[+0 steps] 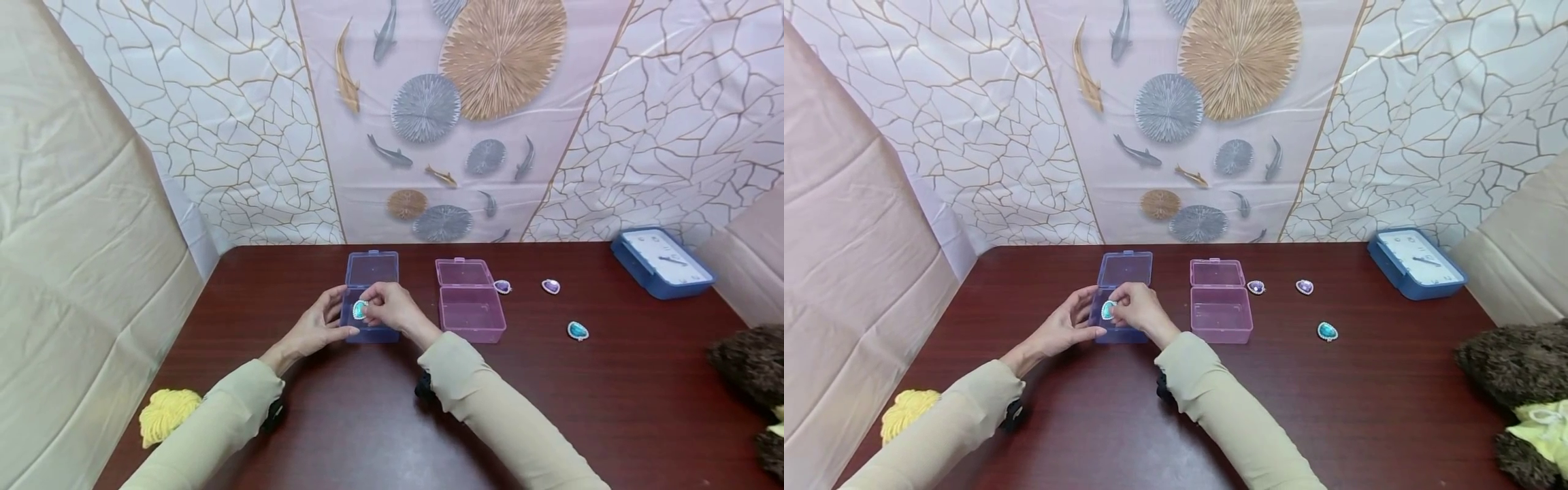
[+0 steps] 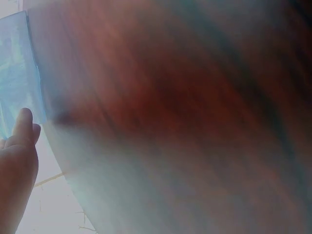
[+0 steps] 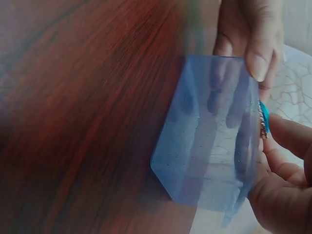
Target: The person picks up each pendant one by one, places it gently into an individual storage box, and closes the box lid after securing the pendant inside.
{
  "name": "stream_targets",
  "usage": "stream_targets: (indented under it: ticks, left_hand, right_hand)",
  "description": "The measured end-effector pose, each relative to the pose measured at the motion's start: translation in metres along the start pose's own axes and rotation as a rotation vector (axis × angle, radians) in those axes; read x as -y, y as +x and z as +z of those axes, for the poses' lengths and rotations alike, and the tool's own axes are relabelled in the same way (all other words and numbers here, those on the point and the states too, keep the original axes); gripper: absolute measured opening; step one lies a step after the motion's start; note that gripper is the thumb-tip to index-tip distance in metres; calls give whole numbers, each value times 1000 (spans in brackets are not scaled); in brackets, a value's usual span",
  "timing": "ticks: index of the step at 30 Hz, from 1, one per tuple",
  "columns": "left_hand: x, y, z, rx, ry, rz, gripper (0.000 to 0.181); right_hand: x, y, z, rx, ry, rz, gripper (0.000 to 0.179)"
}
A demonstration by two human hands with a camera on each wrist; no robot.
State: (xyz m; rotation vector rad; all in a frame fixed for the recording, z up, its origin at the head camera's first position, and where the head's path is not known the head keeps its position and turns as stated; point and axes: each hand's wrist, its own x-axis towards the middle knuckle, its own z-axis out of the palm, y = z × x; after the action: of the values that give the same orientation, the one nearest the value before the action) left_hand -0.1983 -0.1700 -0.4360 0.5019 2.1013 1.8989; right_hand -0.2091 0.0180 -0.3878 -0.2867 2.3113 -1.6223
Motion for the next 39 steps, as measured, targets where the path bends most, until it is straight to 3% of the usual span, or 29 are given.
stream_targets:
  ticks: [6, 17, 27, 31, 39]
  left_hand:
    - [-1, 0, 0, 5, -1, -2, 81]
    - [0, -1, -2, 7, -12, -8, 81]
    - [0, 0, -1, 5, -20, 9, 81]
    - [1, 0, 0, 6, -31, 2, 82]
    - [0, 0, -1, 4, -18, -5, 81]
  right_hand:
    - [2, 5, 7, 12, -190, -25, 13]
    - [4, 12, 16, 62, -420, -25, 11]
    - [0, 17, 21, 95, -474, 10, 5]
    - [-1, 18, 21, 72, -541, -10, 2]
    - [-1, 16, 23, 50, -578, -26, 4]
